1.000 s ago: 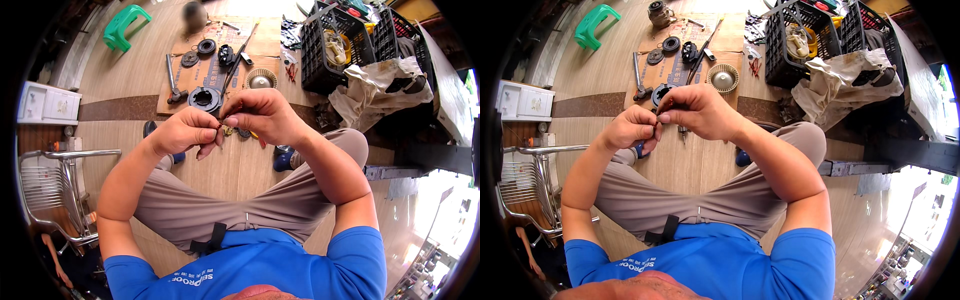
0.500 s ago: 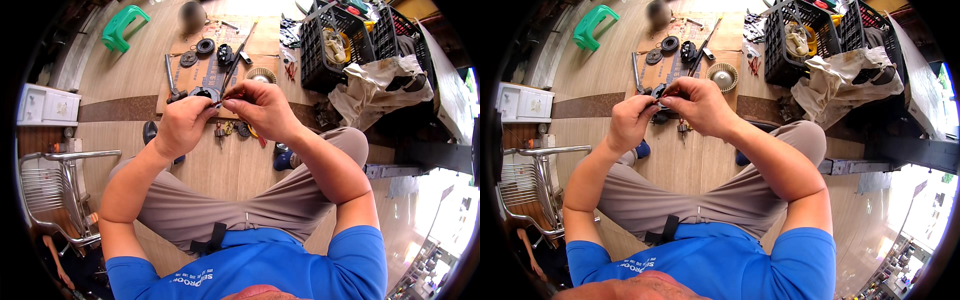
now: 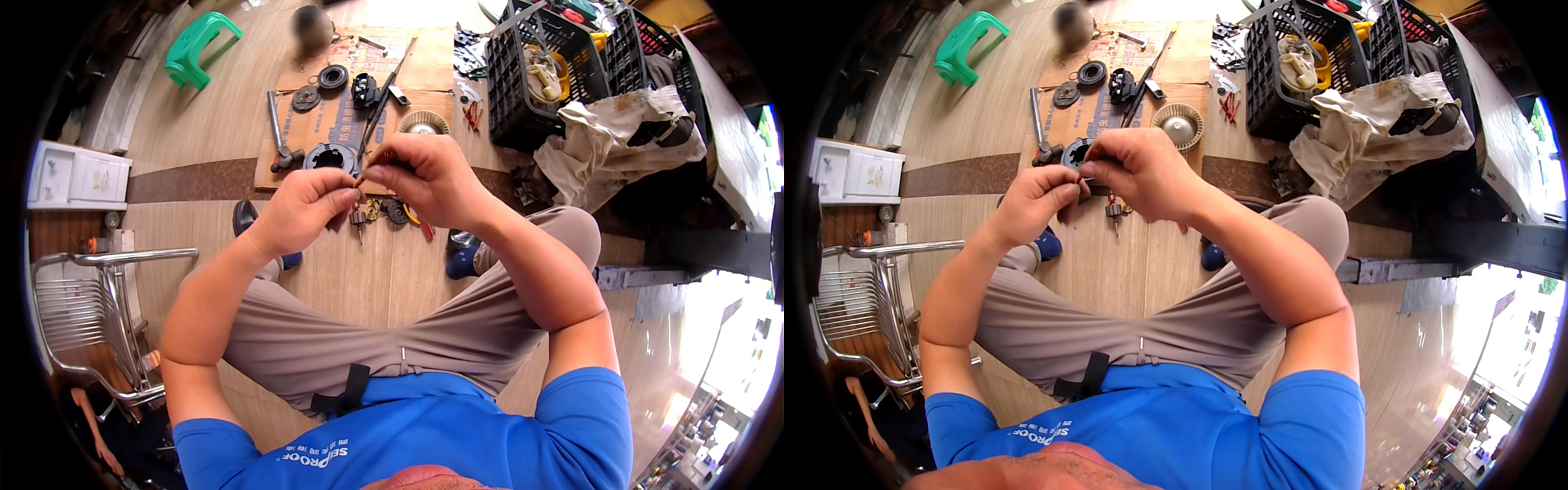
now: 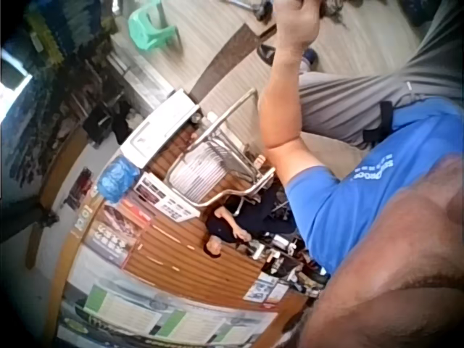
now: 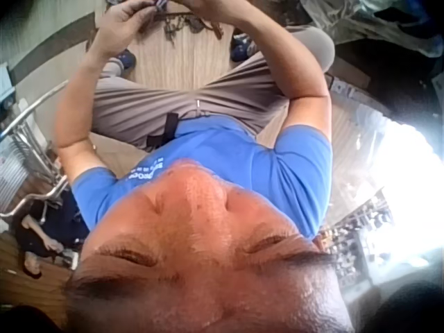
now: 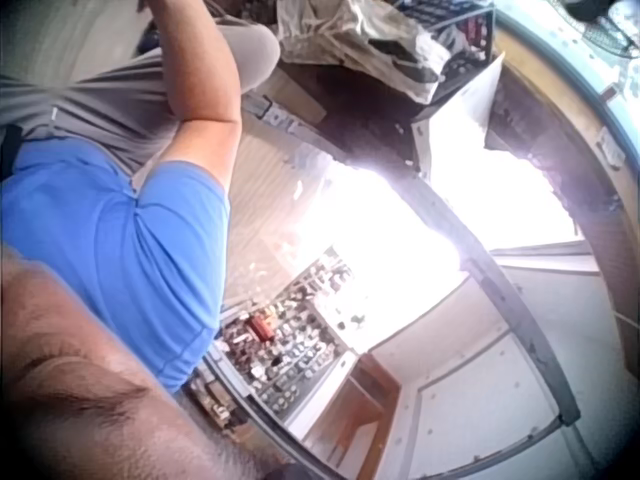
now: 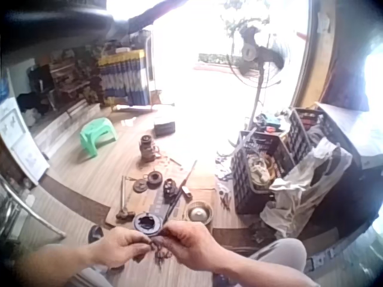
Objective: The person joins wires and adjusts small mechanical components of an engine assembly while sitting on the floor.
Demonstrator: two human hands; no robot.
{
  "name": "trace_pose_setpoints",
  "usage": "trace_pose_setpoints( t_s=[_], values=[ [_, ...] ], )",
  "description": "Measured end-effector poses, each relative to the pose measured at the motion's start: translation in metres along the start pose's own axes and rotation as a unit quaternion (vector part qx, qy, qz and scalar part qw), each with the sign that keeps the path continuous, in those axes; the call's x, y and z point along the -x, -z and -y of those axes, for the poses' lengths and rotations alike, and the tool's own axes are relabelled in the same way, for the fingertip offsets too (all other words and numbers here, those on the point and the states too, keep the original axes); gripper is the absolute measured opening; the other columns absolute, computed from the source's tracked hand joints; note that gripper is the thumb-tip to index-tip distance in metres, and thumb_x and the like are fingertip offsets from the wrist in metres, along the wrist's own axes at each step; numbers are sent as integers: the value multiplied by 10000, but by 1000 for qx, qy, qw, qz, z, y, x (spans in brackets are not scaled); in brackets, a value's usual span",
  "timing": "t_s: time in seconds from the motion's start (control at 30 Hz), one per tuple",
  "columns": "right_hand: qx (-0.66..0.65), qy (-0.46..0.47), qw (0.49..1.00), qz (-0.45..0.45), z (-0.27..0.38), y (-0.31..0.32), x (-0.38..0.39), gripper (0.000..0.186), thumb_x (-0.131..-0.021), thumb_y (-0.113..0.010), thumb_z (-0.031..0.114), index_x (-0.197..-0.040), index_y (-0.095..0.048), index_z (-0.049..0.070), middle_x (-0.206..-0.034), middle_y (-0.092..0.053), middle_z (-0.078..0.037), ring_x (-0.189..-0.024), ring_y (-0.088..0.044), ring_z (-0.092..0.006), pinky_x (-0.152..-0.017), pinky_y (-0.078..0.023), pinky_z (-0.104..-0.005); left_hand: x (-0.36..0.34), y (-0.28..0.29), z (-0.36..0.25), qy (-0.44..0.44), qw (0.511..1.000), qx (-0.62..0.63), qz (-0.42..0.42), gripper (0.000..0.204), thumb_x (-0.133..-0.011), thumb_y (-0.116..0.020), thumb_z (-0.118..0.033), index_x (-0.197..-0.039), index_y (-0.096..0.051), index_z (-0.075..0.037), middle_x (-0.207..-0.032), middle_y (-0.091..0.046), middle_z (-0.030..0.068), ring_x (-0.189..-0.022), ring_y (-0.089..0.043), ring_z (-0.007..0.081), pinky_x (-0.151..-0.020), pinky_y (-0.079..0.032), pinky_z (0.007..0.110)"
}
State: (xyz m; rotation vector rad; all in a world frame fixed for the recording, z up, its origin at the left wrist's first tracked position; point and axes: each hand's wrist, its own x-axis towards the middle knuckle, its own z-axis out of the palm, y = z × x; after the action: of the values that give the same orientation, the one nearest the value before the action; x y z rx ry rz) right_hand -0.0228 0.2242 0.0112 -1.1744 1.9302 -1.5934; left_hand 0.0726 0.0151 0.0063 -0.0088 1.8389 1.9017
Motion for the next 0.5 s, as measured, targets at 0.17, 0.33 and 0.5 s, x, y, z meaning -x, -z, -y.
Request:
trace_pose_setpoints(
  t_s=[0.17, 0.33, 0.5],
  values=[
    [-45, -76, 993, -79, -4, -10, 0, 109, -922, -668, 92, -935, -653, -15, -738, -604, -5, -678, -514, -47, -596, -437, -221, -5, -9, -2, -246, 854, -397, -228, 161, -826, -690, -18, -963, -615, 22, -812, -649, 167, -745, -645, 311, -660, -506, 372],
    [-97, -96, 990, -34, -3, -6, -4, 101, -920, -666, 72, -967, -661, -17, -784, -620, -10, -736, -538, -49, -647, -457, -219, -2, -6, -5, -298, 762, -523, -239, 167, -795, -708, -17, -929, -610, 5, -839, -637, 178, -767, -630, 366, -656, -500, 395],
    [-93, -57, 994, 1, -6, 2, -3, 77, -918, -651, 30, -972, -659, -25, -814, -647, -19, -782, -578, -62, -708, -488, -227, 1, -5, -7, -281, 844, -418, -184, 135, -864, -665, -26, -976, -609, 26, -742, -631, 130, -641, -615, 280, -604, -481, 341]
  ],
)
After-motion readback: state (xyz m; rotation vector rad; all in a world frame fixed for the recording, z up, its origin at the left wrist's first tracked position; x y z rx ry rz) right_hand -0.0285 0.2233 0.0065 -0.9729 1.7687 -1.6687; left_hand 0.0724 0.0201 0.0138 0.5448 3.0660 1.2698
